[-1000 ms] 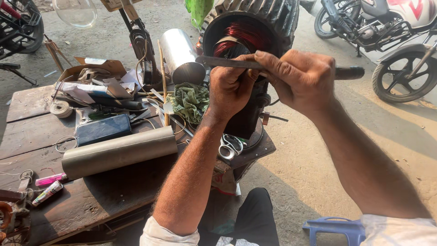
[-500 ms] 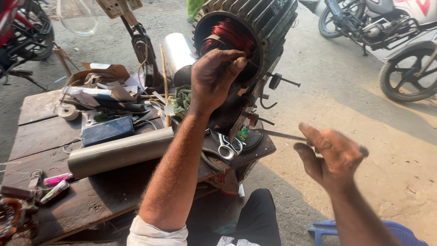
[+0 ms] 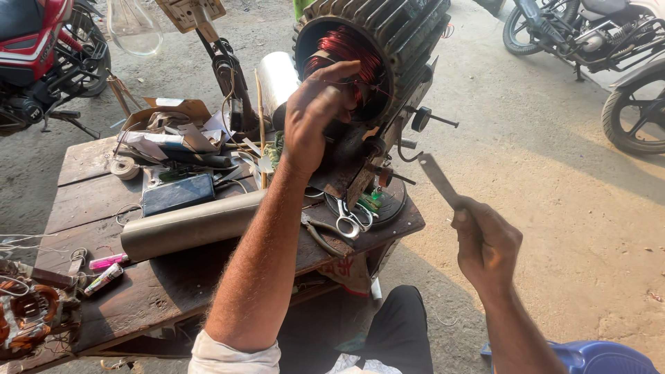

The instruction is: The person works on a motor stator mounted in a vise, using pliers and a knife to strip and trim copper wire ends. The person repeatedly adjusts the stator and wires, then reaches into a box on the workbench to retrieve a small item.

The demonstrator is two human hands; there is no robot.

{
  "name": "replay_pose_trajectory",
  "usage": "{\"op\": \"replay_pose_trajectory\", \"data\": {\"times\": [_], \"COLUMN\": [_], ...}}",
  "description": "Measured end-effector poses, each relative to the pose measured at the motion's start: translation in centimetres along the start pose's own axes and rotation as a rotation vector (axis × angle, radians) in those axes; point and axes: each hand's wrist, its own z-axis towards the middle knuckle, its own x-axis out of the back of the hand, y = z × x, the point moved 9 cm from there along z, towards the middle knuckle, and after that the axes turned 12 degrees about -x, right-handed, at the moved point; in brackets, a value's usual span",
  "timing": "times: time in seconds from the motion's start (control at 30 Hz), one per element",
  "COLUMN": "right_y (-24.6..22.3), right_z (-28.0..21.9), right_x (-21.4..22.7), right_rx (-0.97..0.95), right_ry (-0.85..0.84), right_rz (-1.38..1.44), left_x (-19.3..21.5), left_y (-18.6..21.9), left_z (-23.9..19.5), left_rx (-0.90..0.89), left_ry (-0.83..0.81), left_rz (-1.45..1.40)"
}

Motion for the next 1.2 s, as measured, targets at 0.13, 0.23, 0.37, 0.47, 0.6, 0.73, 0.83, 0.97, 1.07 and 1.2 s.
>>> {"op": "replay_pose_trajectory", "data": {"times": [0.13,0.23,0.37,0.47,0.6,0.73,0.83,0.97,1.07,1.2], "right_y": [1.3,0.8,-0.5,-4.4,-11.9,-18.4,-21.2,-20.8,-21.0,-22.3], "right_z": [0.1,0.6,3.2,5.8,11.4,15.3,16.3,16.9,16.8,16.2], "right_x": [-0.2,-0.8,-1.9,-2.6,-3.2,-6.1,-8.9,-12.9,-14.4,-15.4], "right_rx": [-0.097,-0.033,0.079,0.315,0.642,0.883,0.932,0.832,0.808,0.799], "right_ry": [-0.004,-0.010,-0.038,-0.098,-0.305,-0.552,-0.679,-0.799,-0.823,-0.862], "right_rz": [0.079,0.114,0.072,-0.010,-0.033,-0.297,-0.461,-0.799,-0.923,-1.117], "left_x": [-1.0,-0.7,-0.3,0.2,0.2,0.6,1.2,0.8,0.6,0.4], "left_y": [-0.3,-1.1,-2.1,-3.3,-4.0,-5.2,-5.8,-3.1,-2.9,-2.8], "left_z": [-0.5,-0.3,-0.2,-0.4,-0.6,0.0,0.5,0.8,1.1,1.1], "left_rx": [-0.031,-0.043,-0.096,-0.046,-0.081,-0.006,0.091,-0.138,-0.108,-0.110], "left_ry": [-0.100,-0.095,-0.053,-0.016,-0.002,0.005,0.011,-0.208,-0.218,-0.215], "left_rz": [0.047,0.056,0.043,0.058,-0.105,-0.316,-0.372,0.232,0.169,0.120]}}
